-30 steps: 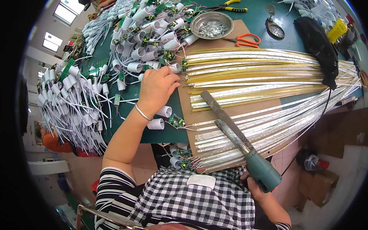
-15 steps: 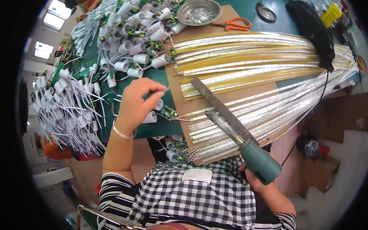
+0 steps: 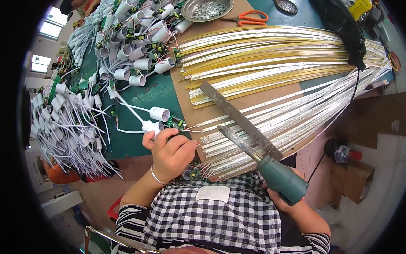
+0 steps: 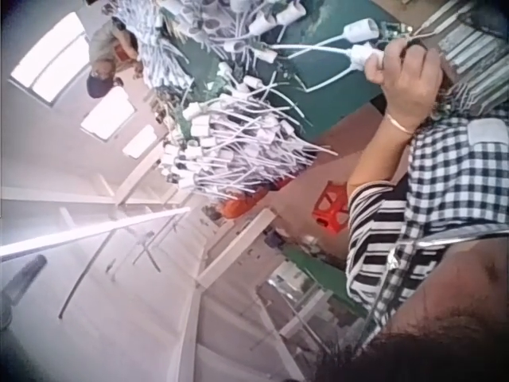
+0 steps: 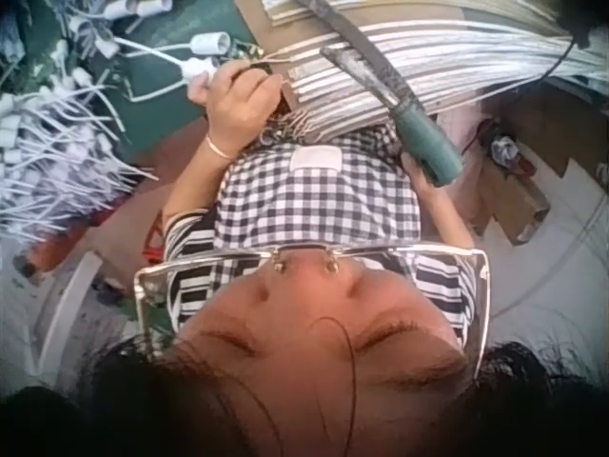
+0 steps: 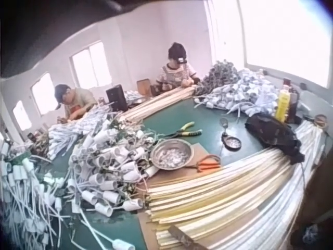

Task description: The person solders wires to LED light strips with a soldering iron.

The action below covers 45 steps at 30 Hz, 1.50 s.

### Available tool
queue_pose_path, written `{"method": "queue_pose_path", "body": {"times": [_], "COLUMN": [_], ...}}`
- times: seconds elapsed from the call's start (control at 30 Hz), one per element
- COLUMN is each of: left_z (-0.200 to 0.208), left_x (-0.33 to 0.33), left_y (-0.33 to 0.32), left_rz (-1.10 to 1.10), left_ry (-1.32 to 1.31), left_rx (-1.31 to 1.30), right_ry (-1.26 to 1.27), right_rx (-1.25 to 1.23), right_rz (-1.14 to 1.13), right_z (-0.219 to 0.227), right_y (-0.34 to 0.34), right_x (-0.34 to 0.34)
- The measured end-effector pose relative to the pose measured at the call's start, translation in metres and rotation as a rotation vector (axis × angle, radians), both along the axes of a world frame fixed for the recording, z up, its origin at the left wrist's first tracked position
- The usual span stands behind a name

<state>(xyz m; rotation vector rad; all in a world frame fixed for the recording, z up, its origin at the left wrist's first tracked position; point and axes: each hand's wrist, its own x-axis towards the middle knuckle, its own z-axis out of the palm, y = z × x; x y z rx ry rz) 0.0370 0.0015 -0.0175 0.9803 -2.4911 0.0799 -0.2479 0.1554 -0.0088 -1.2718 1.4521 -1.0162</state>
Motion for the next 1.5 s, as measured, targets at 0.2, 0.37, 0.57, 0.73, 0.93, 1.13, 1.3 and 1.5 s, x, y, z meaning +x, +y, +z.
{"method": "queue_pose_path", "body": {"times": [0.2,0.37,0.57,0.73,0.93,1.13,1.3,1.5], "left_z": [-0.002,0.000,0.001,0.006,0.007,0.003,0.002,0.003], "left_x": [-0.004,-0.001,-0.005,-0.012,-0.005,-0.003,-0.002,-0.005], "left_y": [-0.004,-0.007,-0.006,-0.002,-0.005,-0.010,-0.009,-0.011], "left_rz": [-0.012,-0.016,0.005,0.021,-0.107,-0.063,-0.036,-0.037], "left_ry": [0.037,0.023,0.047,0.030,0.047,0.070,0.063,0.079], "left_rx": [0.005,0.012,0.079,0.142,0.199,0.042,0.068,0.098], "right_ry": [-0.063,0.023,0.082,-0.015,-0.072,-0.080,-0.019,0.057], "right_rx": [0.109,0.124,0.129,0.142,0.090,0.176,0.171,0.094], "right_rz": [-0.035,0.049,0.044,-0.033,-0.067,-0.065,0.024,0.104], "right_z": [0.004,0.011,0.009,0.007,0.005,0.010,0.013,0.017], "right_y": [0.003,-0.004,-0.004,-0.007,-0.004,-0.003,-0.008,-0.019], "right_x": [0.004,0.003,0.004,0.007,0.008,0.007,0.008,0.010]}}
